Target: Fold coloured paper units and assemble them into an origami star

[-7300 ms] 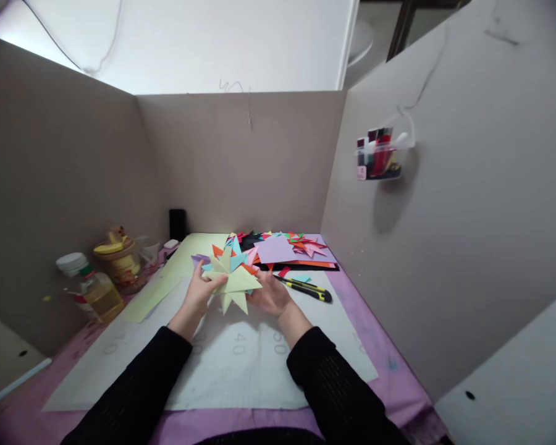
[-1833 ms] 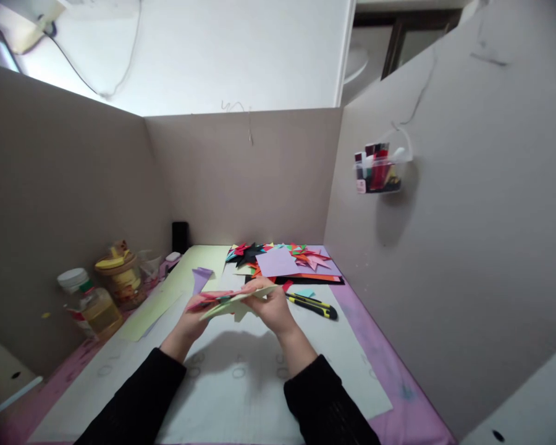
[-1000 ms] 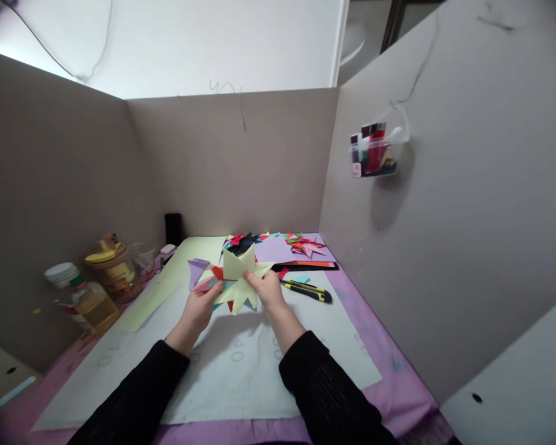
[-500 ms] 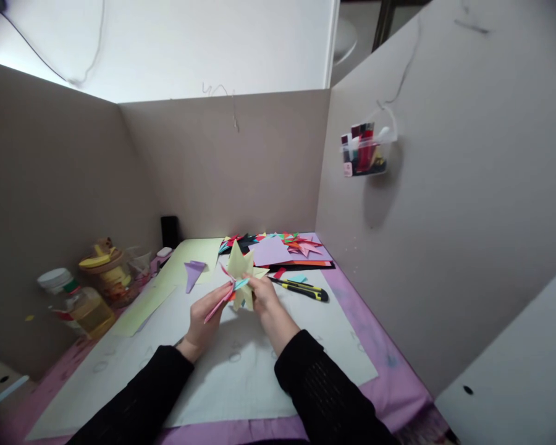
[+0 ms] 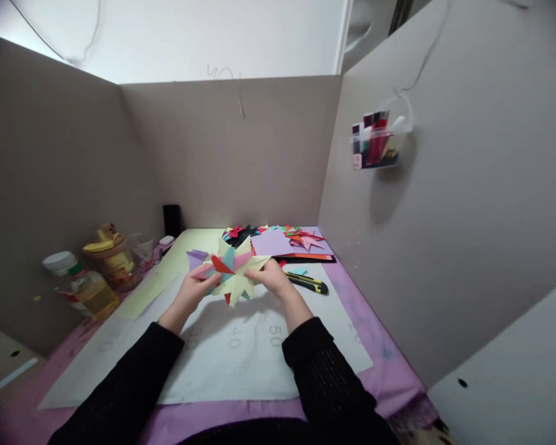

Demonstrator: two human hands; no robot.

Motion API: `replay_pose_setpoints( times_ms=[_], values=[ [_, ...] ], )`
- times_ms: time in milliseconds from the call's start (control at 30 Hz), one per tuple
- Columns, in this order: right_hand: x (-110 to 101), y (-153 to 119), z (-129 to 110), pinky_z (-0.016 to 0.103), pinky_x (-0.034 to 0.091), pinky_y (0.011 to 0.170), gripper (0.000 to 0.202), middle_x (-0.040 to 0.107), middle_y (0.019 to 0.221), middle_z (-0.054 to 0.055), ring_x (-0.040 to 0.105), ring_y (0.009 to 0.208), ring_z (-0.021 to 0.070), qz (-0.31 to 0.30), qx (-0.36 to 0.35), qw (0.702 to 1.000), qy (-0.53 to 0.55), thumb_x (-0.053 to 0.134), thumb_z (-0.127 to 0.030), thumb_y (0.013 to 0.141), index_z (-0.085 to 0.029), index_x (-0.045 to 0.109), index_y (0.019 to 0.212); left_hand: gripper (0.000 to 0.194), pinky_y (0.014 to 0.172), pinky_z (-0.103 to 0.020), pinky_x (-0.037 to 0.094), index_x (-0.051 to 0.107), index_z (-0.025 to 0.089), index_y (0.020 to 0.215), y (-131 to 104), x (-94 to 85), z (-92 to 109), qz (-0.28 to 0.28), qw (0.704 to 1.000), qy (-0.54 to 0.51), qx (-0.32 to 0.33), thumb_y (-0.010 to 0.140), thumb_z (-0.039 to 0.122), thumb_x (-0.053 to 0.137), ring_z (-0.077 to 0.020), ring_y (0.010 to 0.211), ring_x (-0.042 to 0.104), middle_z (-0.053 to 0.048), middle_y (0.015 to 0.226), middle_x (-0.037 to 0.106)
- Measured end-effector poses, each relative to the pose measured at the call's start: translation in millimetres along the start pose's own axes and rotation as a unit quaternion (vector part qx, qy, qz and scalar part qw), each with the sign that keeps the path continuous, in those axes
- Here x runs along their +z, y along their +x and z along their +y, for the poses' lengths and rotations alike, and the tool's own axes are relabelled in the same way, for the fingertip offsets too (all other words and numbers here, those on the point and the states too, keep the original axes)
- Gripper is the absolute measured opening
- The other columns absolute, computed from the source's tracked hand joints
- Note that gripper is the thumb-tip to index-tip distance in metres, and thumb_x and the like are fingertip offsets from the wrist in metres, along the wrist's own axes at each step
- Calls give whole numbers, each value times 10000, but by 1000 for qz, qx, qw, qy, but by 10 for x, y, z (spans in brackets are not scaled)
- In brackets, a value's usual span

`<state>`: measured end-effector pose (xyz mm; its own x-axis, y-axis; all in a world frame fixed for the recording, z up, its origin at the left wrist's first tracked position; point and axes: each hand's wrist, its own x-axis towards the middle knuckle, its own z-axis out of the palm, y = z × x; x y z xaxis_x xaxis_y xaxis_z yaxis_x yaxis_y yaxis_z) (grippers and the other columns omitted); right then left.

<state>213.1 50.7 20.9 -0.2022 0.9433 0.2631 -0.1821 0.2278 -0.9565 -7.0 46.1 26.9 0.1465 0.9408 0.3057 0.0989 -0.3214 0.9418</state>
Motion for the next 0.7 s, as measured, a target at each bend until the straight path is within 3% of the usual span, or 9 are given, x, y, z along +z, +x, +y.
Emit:
replay_pose_setpoints(
  times_ms=[233,400,567,700],
  values=[
    [96,-49,93,380,528,780,367,740,932,81,691,838,249,-20,31,997,-66,784,-295,593,-148,713,922,354,618,-276,485,669,137,910,54,-60,-78,-48,993,-52,-89,657,373,747,-209,736,648,-72,867,707],
    [207,-91,191,393,544,774,383,741,927,78,695,840,261,-18,60,998,-12,805,-323,567,-169,719,908,327,580,-251,465,667,118,913,31,-71,-55,-71,990,-43,-111,671,324,744,-202,687,642,-54,801,711],
    [286,-101,251,416,537,823,496,710,1050,120,680,933,278,-40,89,994,48,816,-368,572,-147,690,998,354,593,-257,479,669,111,906,58,-220,-28,-131,979,-95,-127,645,324,777,-199,697,650,-83,838,709],
    [384,-69,333,417,541,797,567,706,1050,136,683,921,284,-73,115,985,105,810,-421,584,-127,656,1043,372,635,-279,490,673,103,890,95,-307,-119,-150,972,-94,-154,626,333,797,-217,735,659,-114,871,708]
  ],
)
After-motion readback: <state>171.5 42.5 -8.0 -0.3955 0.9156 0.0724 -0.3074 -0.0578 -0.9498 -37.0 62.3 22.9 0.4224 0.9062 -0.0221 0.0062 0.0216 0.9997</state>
